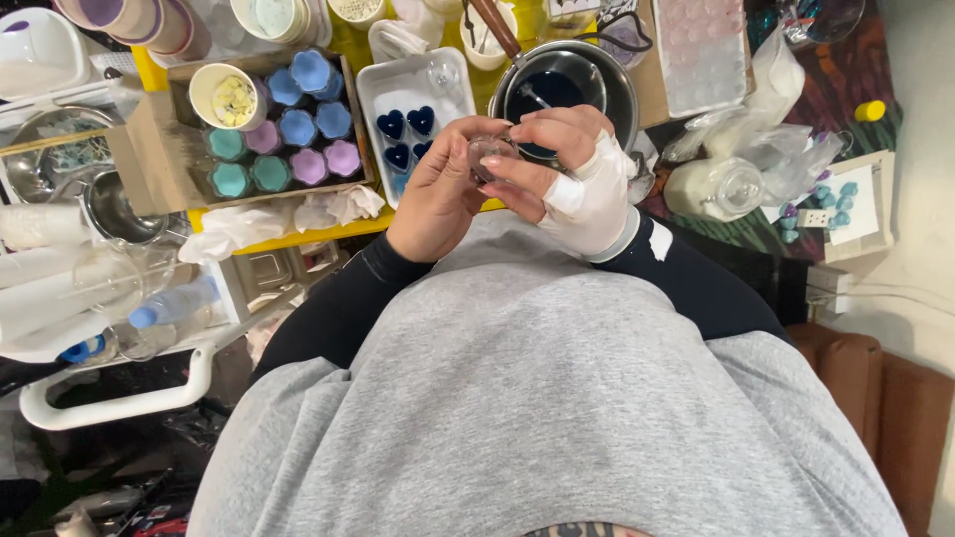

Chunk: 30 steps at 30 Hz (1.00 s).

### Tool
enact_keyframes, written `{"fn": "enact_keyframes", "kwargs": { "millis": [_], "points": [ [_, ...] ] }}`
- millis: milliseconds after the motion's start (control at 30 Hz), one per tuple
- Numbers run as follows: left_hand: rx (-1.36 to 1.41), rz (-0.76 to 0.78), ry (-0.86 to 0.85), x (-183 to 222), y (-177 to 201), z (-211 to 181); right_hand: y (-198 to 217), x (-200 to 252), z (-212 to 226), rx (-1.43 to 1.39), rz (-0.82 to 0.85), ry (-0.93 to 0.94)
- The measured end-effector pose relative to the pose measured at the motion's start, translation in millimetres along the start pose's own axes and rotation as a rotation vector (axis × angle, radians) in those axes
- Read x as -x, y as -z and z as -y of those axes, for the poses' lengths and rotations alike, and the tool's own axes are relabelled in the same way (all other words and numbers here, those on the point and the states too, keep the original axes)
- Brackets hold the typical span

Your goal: Filling small heart-shaped candle molds with blue liquid wax using a pipette.

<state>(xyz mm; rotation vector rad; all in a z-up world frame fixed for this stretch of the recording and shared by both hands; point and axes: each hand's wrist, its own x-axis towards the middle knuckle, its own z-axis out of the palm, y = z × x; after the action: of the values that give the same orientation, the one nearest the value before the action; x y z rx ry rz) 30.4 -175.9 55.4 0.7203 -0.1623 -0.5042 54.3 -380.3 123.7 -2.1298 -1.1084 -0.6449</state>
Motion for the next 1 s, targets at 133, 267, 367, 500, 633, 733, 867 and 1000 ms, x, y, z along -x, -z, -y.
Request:
{"fn": "enact_keyframes", "kwargs": {
  "millis": [133, 267, 367, 500, 633, 733, 867, 1000],
  "points": [
    [-0.023, -0.025, 0.002, -4, -11, 2, 7, 0, -5, -0.006, -0.020, 0.030],
    [-0.029, -0.068, -0.030, -5, -12, 11, 8, 7, -12, -0.033, -0.007, 0.021],
    [-0.023, -0.093, -0.056, -4, -17, 16, 7, 16, -16, -0.126, -0.023, -0.036],
    [-0.017, -0.118, -0.062, -6, -24, 19, 11, 19, -19, -0.175, -0.040, -0.046],
    [-0.031, -0.137, -0.118, -4, -25, 31, 14, 26, -16, -0.210, -0.036, -0.097],
    [-0.276, -0.193, -0.160, 0, -34, 30, 16, 32, -17, -0.262, -0.016, -0.179],
    [-0.553, -0.182, -0.235, 3, -36, 32, 16, 38, -18, -0.311, 0.005, -0.233],
    [-0.283, -0.100, -0.168, 1, -31, 31, 18, 32, -16, -0.300, 0.014, -0.218]
  ]
}}
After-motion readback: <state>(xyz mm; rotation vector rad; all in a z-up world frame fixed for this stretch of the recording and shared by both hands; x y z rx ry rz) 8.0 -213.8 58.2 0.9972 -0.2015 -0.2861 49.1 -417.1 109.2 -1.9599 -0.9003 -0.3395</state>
